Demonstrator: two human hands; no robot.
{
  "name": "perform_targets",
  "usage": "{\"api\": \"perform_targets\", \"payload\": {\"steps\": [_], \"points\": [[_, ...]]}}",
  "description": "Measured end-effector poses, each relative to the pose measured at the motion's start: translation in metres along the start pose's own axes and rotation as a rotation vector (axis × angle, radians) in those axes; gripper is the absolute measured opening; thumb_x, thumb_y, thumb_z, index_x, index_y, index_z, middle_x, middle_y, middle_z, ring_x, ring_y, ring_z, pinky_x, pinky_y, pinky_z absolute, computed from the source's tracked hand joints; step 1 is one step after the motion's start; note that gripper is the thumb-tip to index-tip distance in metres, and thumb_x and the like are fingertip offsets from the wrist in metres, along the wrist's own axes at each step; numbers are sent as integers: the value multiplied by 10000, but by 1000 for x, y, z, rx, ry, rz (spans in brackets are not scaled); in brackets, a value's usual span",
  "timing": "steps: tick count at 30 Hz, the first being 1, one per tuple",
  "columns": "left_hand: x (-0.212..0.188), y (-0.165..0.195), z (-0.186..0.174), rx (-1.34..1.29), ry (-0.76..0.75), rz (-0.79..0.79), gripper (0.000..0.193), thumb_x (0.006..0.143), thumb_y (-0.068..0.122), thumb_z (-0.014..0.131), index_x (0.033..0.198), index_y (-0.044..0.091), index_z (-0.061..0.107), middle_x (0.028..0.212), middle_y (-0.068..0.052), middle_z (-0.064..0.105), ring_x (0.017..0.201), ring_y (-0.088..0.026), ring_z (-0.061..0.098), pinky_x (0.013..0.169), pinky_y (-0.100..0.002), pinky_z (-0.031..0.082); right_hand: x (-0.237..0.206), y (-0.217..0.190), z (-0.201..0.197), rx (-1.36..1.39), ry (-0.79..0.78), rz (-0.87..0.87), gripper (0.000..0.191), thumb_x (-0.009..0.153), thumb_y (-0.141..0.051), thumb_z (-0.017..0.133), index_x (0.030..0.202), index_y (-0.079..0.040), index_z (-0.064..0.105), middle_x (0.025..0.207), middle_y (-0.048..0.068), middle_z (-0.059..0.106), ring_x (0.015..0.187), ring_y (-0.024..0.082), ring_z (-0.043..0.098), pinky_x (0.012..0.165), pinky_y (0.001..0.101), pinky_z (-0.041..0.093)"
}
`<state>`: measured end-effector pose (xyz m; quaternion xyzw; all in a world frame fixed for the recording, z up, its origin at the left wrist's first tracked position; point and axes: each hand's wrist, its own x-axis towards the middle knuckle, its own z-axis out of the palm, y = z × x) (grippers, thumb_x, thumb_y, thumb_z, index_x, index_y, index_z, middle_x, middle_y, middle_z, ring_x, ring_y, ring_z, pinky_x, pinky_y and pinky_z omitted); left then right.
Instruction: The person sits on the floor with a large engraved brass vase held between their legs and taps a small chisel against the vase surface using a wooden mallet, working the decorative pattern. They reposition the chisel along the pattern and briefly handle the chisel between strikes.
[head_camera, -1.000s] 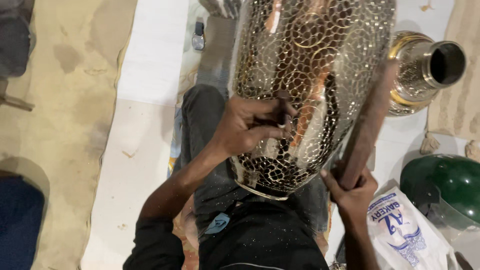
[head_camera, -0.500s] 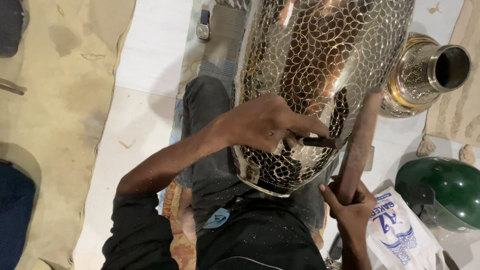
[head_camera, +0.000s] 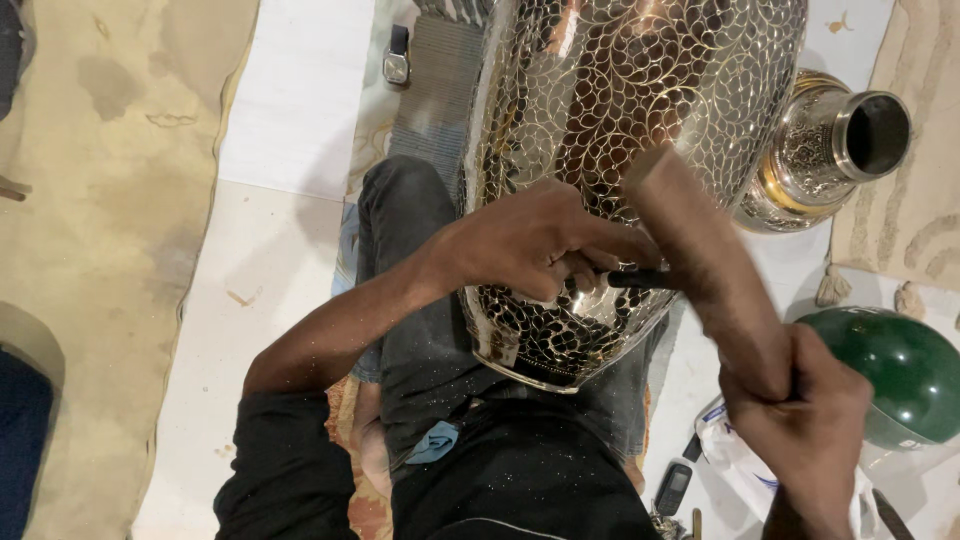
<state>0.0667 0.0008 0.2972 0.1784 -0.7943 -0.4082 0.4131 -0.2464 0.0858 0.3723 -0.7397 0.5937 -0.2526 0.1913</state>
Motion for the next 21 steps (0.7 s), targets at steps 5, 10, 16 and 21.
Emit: {"api": "perform_targets", "payload": {"steps": [5, 10, 16, 21], "points": [[2, 2, -3, 4, -76, -90, 559, 785, 88, 583, 1332, 130, 688, 697, -66, 745, 530, -148, 678, 506, -302, 531, 9, -18, 1, 215, -17, 66, 167, 895, 12, 797, 870, 25, 632, 743, 49, 625, 631, 73, 568, 605, 220, 456], [4, -2, -4, -125, -33, -8, 595, 756, 70, 596, 1348, 97, 642, 752, -59, 737, 637, -118, 752, 584, -270, 641, 16, -21, 7, 214, -24, 126, 117, 876, -26, 789, 863, -5, 675, 642, 70, 614, 549, 83, 553, 531, 242, 446], [5, -6, -3, 8, -138, -175, 562, 812, 7, 633, 1351, 151, 692, 638, -56, 717, 493, -171, 641, 461, -349, 478, 19, -12, 13, 320, -3, -36, 121, 880, -39, 769, 825, -28, 662, 718, 79, 667, 591, 96, 623, 537, 246, 488], [9, -5, -1, -37, -55, -86, 554, 831, 0, 624, 1354, 173, 676, 711, 1, 702, 534, -67, 603, 480, -229, 465, 12, -8, 15, 197, 23, 25, 292, 887, 38, 772, 696, -6, 556, 711, 116, 602, 646, 129, 581, 601, 284, 471]]}}
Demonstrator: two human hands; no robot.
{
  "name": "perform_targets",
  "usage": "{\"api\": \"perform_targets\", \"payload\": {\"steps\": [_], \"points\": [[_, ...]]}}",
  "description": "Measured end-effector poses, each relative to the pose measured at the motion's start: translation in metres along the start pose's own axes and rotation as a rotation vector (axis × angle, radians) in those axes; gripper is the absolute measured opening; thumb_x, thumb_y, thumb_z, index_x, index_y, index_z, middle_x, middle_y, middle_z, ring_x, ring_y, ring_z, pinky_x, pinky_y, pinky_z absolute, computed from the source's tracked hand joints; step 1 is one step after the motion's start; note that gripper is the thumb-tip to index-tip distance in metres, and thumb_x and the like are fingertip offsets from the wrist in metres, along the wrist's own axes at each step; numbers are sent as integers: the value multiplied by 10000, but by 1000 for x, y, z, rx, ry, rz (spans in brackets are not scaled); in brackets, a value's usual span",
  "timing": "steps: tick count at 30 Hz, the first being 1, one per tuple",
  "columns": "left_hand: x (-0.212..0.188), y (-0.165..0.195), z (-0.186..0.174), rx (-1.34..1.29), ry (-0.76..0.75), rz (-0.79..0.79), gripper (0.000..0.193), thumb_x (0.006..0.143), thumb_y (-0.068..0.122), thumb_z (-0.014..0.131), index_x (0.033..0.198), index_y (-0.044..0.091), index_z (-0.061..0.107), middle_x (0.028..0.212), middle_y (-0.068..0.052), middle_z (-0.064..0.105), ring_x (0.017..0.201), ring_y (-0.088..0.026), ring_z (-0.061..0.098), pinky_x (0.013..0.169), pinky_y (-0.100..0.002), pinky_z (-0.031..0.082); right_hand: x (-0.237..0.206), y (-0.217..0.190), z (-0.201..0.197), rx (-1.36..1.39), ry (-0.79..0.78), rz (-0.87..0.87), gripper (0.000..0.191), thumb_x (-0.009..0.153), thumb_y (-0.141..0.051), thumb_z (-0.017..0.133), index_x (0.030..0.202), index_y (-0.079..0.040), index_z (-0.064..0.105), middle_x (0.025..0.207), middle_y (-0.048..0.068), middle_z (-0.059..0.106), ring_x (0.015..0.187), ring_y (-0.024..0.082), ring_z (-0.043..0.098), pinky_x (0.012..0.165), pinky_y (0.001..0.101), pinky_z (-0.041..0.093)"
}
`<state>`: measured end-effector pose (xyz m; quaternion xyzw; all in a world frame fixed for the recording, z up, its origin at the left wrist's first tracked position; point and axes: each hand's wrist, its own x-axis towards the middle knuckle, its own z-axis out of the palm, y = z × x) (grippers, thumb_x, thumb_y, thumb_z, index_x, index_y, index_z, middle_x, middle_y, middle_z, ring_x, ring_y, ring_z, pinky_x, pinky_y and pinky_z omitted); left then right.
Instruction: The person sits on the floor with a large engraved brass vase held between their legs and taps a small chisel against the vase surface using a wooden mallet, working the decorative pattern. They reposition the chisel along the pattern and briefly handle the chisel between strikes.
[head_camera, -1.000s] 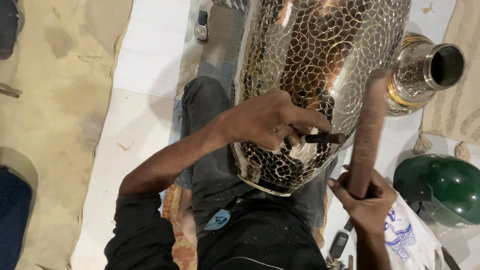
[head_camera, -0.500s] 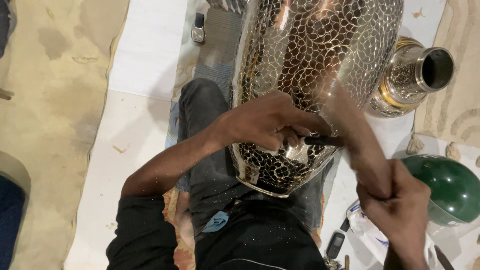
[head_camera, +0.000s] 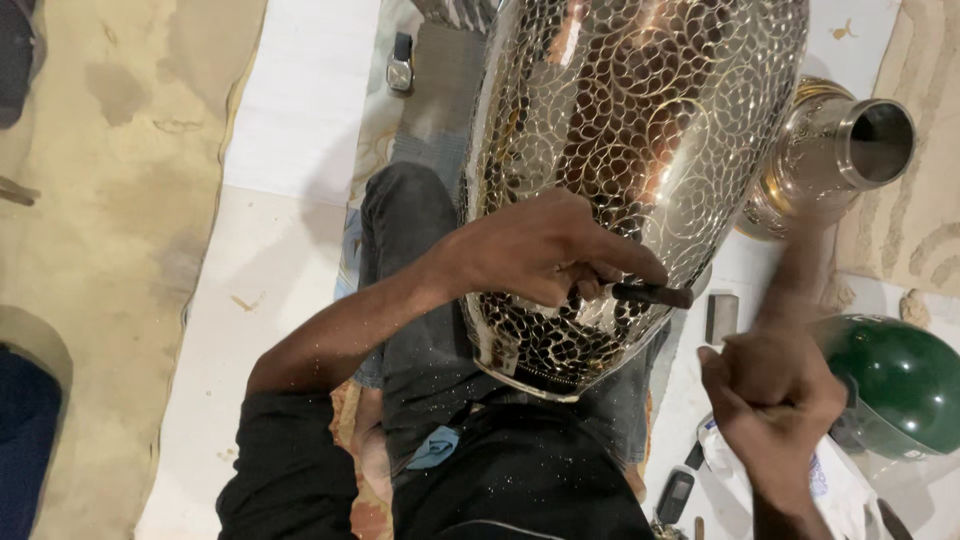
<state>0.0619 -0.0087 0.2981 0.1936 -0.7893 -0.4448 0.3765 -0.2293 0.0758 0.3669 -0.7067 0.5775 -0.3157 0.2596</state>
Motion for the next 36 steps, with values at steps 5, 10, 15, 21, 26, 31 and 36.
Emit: {"api": "perform_targets", "payload": {"steps": [5, 10, 15, 21, 26, 31, 36], "points": [[0, 3, -1, -22, 16, 34, 547, 864, 0, 595, 1370, 192, 675, 763, 16, 698, 563, -18, 594, 473, -207, 455, -7, 14, 0, -151, -67, 13, 343, 785, 107, 818, 703, 21, 495, 642, 119, 537, 576, 174, 491, 554, 300, 447], [-1, 8, -4, 18, -15, 0, 535, 836, 7, 623, 1341, 173, 681, 661, 16, 679, 474, -43, 547, 422, -244, 399, -18, 30, 4, 290, -54, -158, 334, 866, 90, 759, 651, -69, 561, 638, -11, 572, 538, 90, 574, 613, 270, 499], [0, 10, -5, 96, -27, 49, 481, 881, 18, 623, 1326, 186, 692, 667, 22, 682, 490, -35, 571, 421, -249, 409, -25, 19, 9, 190, 27, 5, 203, 846, 85, 763, 798, -6, 589, 694, 61, 602, 535, 95, 547, 509, 267, 458], [-2, 7, -8, 73, -38, 100, 401, 938, 81, 643, 1325, 178, 680, 657, 27, 678, 495, -29, 572, 444, -231, 428, -20, -12, 19, 136, 129, 165, 230, 768, 27, 759, 878, -28, 565, 714, 39, 609, 627, 77, 561, 563, 247, 474], [-2, 4, -4, 63, -32, 123, 427, 950, 79, 610, 1347, 221, 681, 768, 28, 730, 526, -14, 592, 469, -211, 445, -28, -16, 18, -33, 32, 170, 233, 860, -32, 801, 895, 34, 580, 677, 85, 590, 591, 112, 525, 531, 268, 448], [-4, 5, 0, 122, -49, 34, 460, 916, 47, 704, 1314, 279, 694, 774, 14, 760, 552, -46, 632, 456, -228, 421, -38, 7, 7, -247, -72, 247, 252, 821, 8, 802, 971, 64, 607, 697, 84, 615, 617, 161, 574, 579, 308, 480], [-13, 15, 7, -78, 141, 16, 571, 879, -76, 613, 1366, 215, 671, 1081, -64, 775, 845, -99, 803, 554, -189, 580, -38, 34, 12, 164, -118, 348, 352, 737, 21, 831, 1048, 24, 665, 791, 42, 680, 682, 95, 619, 610, 254, 507]]}}
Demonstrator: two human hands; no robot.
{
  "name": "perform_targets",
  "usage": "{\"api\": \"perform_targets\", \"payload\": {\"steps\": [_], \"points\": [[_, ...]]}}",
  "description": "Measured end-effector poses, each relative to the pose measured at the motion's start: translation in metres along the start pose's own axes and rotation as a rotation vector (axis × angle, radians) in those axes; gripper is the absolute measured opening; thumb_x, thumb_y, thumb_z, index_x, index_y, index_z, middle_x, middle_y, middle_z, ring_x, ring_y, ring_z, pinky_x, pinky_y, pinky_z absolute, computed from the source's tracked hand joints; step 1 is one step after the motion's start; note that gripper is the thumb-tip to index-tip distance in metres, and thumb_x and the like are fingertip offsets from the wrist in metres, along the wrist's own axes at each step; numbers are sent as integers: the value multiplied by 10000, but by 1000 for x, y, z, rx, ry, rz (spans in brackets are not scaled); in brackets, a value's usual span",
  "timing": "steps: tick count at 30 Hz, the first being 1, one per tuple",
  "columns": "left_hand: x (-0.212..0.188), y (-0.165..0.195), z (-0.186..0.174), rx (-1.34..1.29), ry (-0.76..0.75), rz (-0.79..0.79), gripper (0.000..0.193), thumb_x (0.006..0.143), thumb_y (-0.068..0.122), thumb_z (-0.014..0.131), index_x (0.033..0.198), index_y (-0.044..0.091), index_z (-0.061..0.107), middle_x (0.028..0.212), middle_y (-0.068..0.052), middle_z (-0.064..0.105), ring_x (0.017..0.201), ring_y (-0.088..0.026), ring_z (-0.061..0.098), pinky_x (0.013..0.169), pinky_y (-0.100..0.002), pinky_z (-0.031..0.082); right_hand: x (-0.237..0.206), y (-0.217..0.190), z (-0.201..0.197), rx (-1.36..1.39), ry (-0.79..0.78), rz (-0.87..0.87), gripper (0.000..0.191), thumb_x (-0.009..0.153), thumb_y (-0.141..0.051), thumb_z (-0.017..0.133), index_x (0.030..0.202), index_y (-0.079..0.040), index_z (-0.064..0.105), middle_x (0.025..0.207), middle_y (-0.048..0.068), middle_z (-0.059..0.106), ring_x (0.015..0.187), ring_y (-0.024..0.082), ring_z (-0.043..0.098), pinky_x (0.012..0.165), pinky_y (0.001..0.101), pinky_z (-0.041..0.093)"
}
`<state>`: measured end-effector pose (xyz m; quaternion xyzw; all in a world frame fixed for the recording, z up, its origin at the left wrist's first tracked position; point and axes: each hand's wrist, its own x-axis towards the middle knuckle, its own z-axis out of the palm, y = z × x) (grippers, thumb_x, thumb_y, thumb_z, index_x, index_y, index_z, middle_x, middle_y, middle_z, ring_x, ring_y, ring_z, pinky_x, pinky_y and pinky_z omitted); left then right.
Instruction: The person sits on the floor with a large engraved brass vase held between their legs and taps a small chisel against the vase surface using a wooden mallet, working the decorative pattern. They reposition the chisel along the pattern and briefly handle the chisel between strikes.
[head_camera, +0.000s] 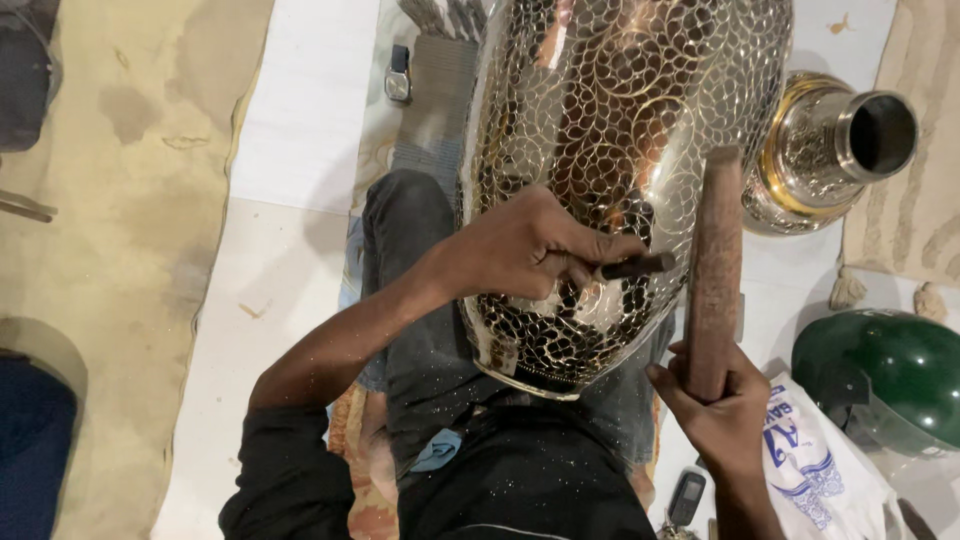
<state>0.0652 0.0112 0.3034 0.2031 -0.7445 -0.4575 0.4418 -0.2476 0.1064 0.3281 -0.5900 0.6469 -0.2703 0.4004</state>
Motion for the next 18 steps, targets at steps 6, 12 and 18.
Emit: {"api": "perform_targets", "payload": {"steps": [6, 12, 18], "points": [[12, 5, 12, 74, -34, -139, 566, 769, -108, 582, 1252, 144, 735, 965, -107, 804, 809, -145, 838, 401, -246, 456, 16, 10, -22, -71, -68, -36, 374, 694, 7, 885, 1020, 23, 700, 776, 51, 703, 668, 93, 624, 597, 255, 513], [27, 2, 22, 70, -9, -152, 601, 745, -120, 558, 1262, 136, 726, 1099, -119, 787, 834, -137, 813, 538, -221, 595, 40, -6, -60, 79, 24, -194, 254, 804, 14, 849, 1008, 16, 698, 731, 43, 680, 610, 82, 607, 599, 251, 500], [35, 1, 30, 75, -21, -202, 613, 728, -123, 521, 1216, 174, 742, 1103, -71, 809, 834, -102, 826, 604, -207, 619, 64, -59, -86, -335, -61, -434, 195, 766, 88, 800, 875, 49, 644, 697, 102, 637, 599, 133, 614, 598, 282, 492]]}}
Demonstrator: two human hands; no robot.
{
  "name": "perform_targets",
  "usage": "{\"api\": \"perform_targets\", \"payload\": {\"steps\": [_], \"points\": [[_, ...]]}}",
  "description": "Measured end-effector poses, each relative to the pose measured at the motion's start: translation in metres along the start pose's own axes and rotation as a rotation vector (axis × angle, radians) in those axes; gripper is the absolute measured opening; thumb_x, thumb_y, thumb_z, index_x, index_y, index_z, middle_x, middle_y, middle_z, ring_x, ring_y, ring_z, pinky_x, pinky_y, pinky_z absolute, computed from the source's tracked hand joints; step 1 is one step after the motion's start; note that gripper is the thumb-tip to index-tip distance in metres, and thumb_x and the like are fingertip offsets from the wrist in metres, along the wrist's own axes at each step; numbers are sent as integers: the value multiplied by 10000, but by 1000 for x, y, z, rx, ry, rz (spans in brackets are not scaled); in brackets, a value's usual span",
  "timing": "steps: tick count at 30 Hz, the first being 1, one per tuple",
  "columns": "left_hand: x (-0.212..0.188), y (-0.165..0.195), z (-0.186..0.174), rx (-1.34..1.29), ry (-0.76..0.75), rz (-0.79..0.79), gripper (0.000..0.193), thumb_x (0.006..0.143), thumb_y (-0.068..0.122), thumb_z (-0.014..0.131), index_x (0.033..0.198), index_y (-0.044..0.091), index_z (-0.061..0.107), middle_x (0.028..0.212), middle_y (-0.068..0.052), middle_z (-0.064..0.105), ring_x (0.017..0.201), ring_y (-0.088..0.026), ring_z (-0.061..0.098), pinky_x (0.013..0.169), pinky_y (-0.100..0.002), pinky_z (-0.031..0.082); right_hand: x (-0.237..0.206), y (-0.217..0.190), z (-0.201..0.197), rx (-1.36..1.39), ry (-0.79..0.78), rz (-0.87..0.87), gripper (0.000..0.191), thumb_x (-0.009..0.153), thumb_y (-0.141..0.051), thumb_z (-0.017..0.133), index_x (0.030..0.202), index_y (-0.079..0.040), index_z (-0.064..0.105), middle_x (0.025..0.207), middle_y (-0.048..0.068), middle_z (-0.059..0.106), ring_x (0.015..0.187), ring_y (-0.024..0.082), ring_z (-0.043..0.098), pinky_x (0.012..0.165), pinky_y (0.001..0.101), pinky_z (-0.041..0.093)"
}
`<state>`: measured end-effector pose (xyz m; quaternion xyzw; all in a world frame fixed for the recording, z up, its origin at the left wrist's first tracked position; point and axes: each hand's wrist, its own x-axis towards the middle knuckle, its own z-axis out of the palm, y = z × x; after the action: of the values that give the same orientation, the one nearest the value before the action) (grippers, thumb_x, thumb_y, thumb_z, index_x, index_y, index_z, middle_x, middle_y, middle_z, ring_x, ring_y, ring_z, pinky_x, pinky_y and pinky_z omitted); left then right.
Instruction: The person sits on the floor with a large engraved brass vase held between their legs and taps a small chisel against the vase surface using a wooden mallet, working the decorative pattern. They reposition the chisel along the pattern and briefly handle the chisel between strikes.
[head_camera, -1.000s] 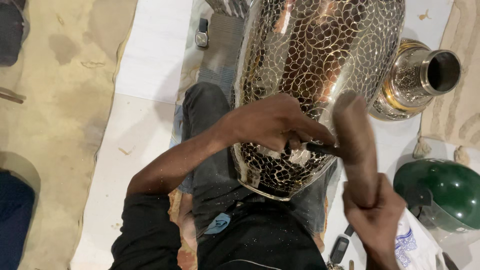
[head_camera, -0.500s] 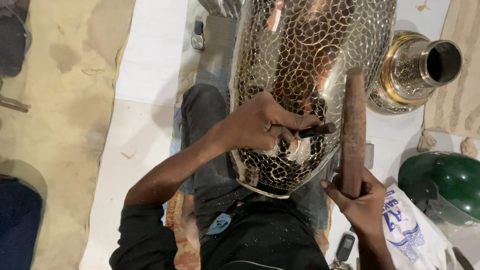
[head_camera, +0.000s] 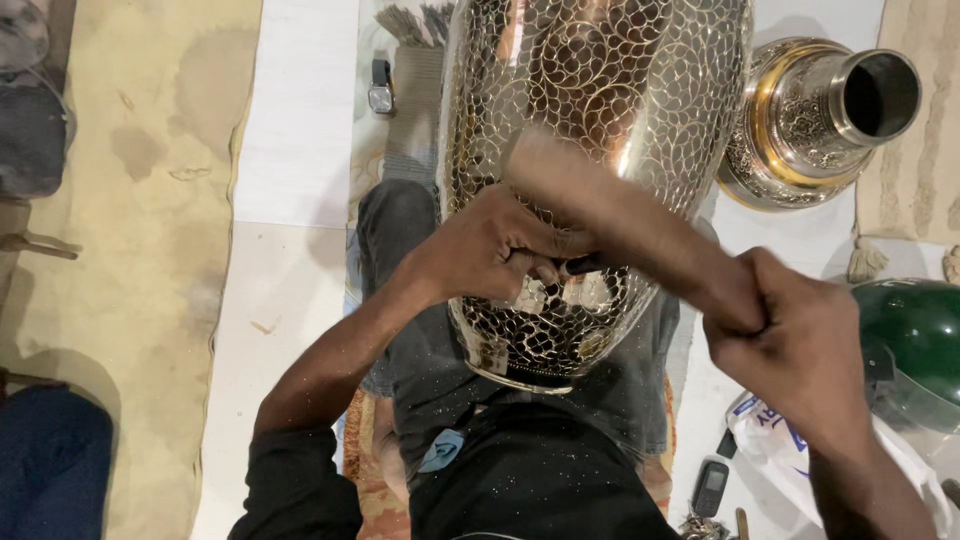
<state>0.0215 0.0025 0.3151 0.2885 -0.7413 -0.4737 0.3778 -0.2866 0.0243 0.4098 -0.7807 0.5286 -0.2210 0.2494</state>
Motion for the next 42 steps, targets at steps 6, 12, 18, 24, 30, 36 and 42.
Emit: {"api": "perform_targets", "payload": {"steps": [6, 12, 18, 24, 30, 36, 42], "points": [[10, 8, 2, -69, -10, -104, 576, 707, -29, 557, 1210, 164, 759, 847, -67, 799, 607, -68, 702, 554, -201, 576, 7, -7, -11, 24, -73, 67, 204, 723, 35, 778, 862, -1, 632, 684, 103, 620, 583, 160, 594, 568, 297, 495], [17, 3, -1, -115, -17, -25, 565, 719, 35, 557, 1234, 174, 741, 825, -61, 805, 591, -35, 678, 553, -210, 575, -3, 16, -1, 353, 107, -15, 297, 892, -14, 785, 729, -112, 558, 630, 17, 593, 554, 115, 560, 590, 261, 501], [19, 2, -4, -90, -49, -1, 553, 734, 50, 573, 1243, 183, 744, 763, -45, 784, 606, -33, 643, 532, -203, 550, 10, 0, -4, 256, 61, -70, 355, 889, 14, 798, 727, -138, 522, 619, 5, 570, 607, 119, 636, 659, 290, 548], [23, 4, -6, -76, -28, -24, 560, 737, 22, 533, 1227, 177, 758, 800, -28, 796, 497, -29, 578, 462, -196, 474, 11, -3, -4, 78, -17, 35, 279, 691, 14, 744, 926, -15, 596, 679, 51, 585, 618, 141, 542, 598, 283, 472], [21, -5, -9, -201, -35, 77, 510, 801, -67, 575, 1252, 116, 729, 985, -99, 796, 724, -124, 731, 690, -284, 639, -5, 15, 6, 15, -68, 205, 200, 766, 7, 778, 857, 0, 600, 600, 77, 579, 522, 131, 527, 539, 301, 446], [11, -10, 11, -385, 502, 132, 311, 886, -160, 661, 1128, 11, 756, 1208, -191, 739, 861, -215, 811, 758, -344, 705, -38, 36, 67, 493, 194, 351, 238, 824, -84, 808, 974, -27, 633, 737, 40, 659, 559, 123, 617, 479, 274, 501], [10, -9, 11, -536, 423, 57, 345, 898, -151, 698, 1219, -25, 690, 1173, -195, 734, 909, -239, 791, 776, -346, 717, -97, 91, 118, 893, 204, 966, 401, 795, -99, 798, 1128, 30, 615, 644, 82, 588, 469, 162, 560, 365, 284, 394]]}}
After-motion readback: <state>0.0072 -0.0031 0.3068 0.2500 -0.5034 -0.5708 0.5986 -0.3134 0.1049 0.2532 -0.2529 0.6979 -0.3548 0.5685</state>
